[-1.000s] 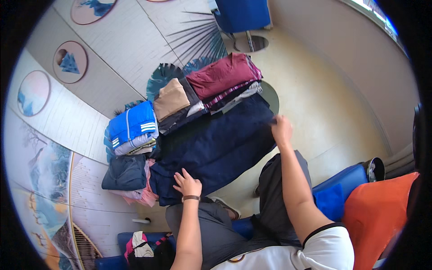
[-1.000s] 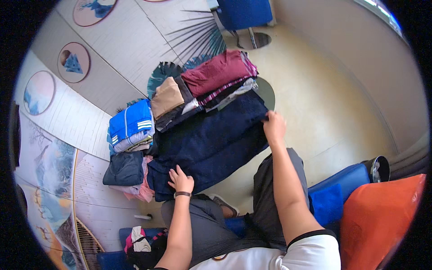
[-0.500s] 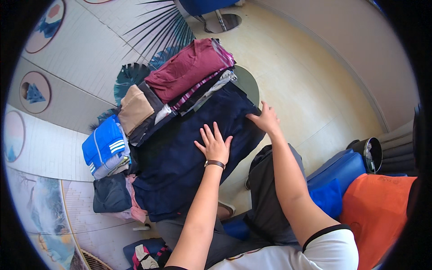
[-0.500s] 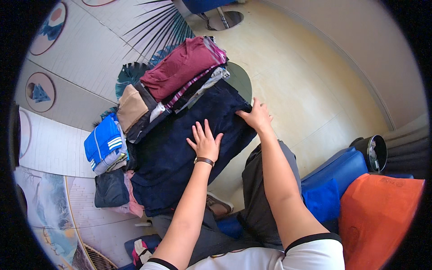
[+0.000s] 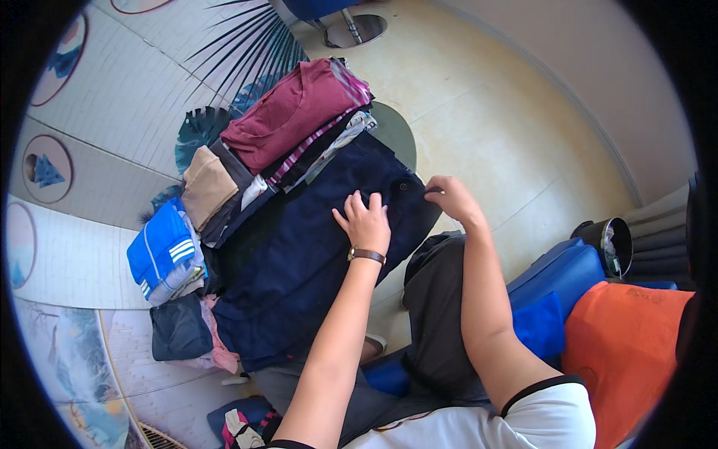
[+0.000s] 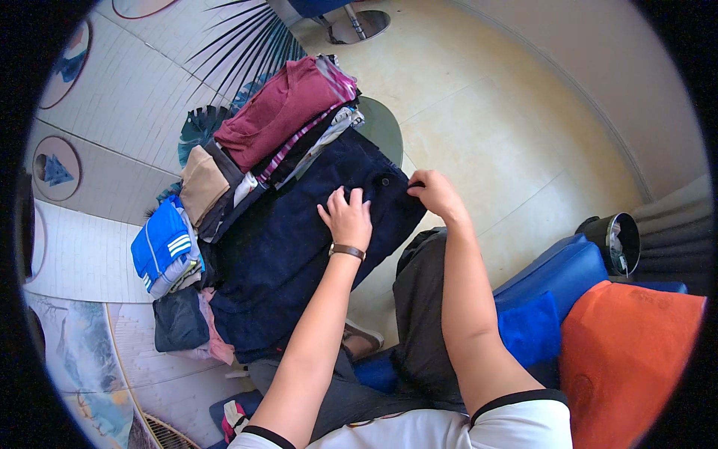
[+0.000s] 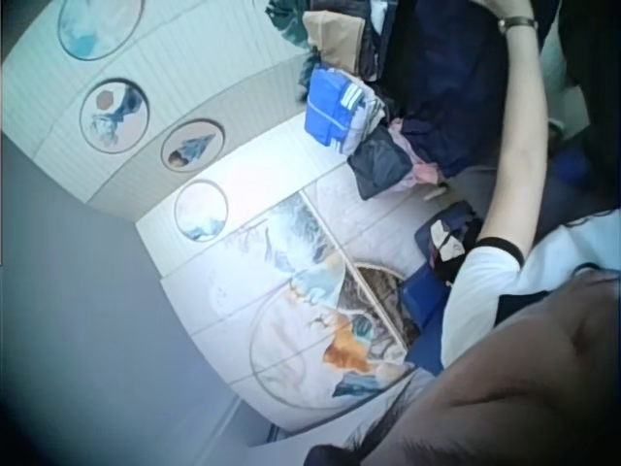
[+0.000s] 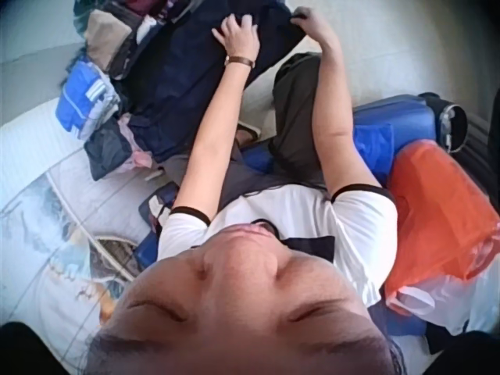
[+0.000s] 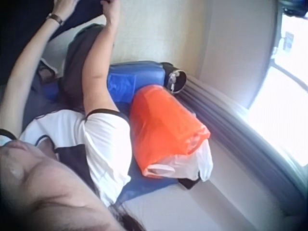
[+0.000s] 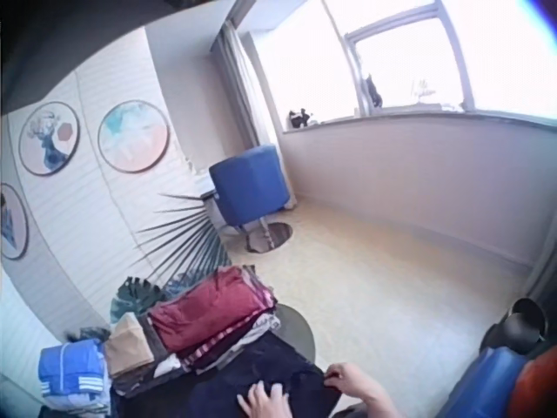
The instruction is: The person folds several garments on a glass table, including a dark blue jacket and a black shirt. They smooth, fold, and stack the items one by one, then place the folded pieces into a blue bag.
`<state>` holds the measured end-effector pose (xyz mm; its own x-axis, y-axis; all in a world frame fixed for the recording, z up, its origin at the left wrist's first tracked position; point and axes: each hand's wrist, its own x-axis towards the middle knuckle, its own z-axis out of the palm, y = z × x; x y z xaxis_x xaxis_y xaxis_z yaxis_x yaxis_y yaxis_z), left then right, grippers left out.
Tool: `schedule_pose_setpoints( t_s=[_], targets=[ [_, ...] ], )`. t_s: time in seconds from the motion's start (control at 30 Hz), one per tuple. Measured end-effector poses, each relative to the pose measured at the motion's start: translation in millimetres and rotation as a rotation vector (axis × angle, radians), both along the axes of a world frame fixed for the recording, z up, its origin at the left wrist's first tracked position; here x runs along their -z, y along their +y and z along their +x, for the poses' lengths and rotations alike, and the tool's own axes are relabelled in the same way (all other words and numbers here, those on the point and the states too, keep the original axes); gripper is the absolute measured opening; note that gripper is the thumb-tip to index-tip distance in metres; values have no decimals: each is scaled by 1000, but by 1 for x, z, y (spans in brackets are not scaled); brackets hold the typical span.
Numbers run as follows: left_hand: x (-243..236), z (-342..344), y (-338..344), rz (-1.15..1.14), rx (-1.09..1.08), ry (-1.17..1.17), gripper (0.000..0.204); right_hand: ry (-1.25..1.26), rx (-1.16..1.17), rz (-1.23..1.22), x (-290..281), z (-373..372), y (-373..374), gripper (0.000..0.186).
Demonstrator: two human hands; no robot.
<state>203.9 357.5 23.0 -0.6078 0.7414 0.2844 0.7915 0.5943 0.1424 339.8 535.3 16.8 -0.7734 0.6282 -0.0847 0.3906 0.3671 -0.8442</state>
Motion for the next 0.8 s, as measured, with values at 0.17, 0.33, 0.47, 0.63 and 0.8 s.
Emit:
schedule_pose_setpoints(
  t_s=[0.17, 0.33, 0.47, 0.63, 0.8],
  targets=[
    [-10, -24, -6, 591, -95, -402, 20, 302, 95, 17, -21, -20, -13, 18],
    [-25, -48, -30, 1150, -44, -894, 20, 128, 342, 156, -16, -61, -18, 20],
    [-20, -41, -23, 995, 115, -642, 27, 31, 445, 268, 5, -80, -24, 18],
    [14, 4, 1, 86, 76, -19, 67, 168, 505, 184, 41, -80, -11, 22],
    [11, 7, 6, 37, 38, -76, 69, 305, 420, -339, 15, -63, -1, 60]
  ],
)
